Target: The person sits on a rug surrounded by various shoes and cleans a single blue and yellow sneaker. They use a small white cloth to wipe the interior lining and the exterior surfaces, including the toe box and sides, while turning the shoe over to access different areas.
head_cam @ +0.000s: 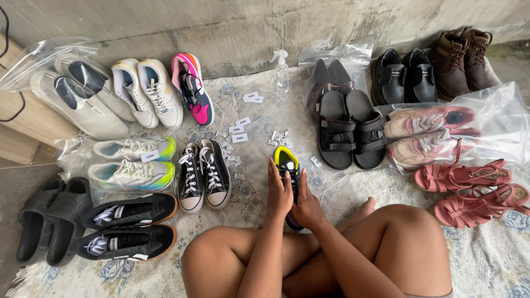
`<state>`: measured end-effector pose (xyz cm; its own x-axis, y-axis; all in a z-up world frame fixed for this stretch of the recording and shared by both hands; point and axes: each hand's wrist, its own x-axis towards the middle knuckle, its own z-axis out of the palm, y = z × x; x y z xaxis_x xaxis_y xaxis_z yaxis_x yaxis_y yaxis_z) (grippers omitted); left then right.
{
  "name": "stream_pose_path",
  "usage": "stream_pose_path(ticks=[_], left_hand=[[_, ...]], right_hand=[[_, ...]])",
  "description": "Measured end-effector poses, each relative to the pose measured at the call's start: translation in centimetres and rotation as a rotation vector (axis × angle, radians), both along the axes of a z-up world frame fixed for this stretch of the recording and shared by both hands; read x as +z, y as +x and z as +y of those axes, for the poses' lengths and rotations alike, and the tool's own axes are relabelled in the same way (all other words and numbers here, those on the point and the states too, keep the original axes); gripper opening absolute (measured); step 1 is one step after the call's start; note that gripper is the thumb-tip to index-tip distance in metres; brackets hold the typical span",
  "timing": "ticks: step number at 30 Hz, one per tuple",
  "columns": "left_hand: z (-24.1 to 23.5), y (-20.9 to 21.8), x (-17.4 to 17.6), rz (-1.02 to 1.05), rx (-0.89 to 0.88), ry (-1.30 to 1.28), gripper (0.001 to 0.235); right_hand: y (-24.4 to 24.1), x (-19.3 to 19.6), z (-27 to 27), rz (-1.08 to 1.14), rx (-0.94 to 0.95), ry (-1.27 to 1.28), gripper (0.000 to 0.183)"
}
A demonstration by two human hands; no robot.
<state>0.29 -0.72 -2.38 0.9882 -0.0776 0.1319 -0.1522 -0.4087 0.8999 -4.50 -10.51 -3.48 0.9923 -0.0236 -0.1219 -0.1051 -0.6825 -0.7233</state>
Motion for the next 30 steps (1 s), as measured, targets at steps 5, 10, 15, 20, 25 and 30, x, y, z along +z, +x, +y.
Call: stream_pose_path(ticks=[5, 10, 15, 20, 25, 30], left_hand=[[-0.8, -1.8, -8.2, -0.461, -0.042, 0.401, 0.057], [-0.6, -4.6, -4.7, -0.437, -0.281, 0.750, 0.060], [-0.4, -5.6, 0.0, 0.544, -0.314, 0.646, 0.097], [-0.3, -6.6, 2.6, 0.675, -0.387, 0.758, 0.096], [0.0, -6.9, 1.1, 0.730, -0.454, 0.833, 0.102], [0.1, -7.6, 5.8, 0.747, -0.447, 0.717, 0.095]], right_hand=[[-1.1, 0.9, -0.1, 0.291, 0.162, -0.231, 0.102], [-1.7, 0.1, -0.7, 0.401, 0.242, -0.376, 0.096], [-3.0, -0.6, -1.3, 0.411, 0.266, -0.430, 0.096], [-2.7, -2.3, -2.5, 0.459, 0.300, -0.430, 0.096], [-2.8, -3.8, -3.2, 0.445, 0.310, -0.504, 0.094], [-3.0, -0.6, -2.7, 0.439, 0.213, -0.319, 0.094]])
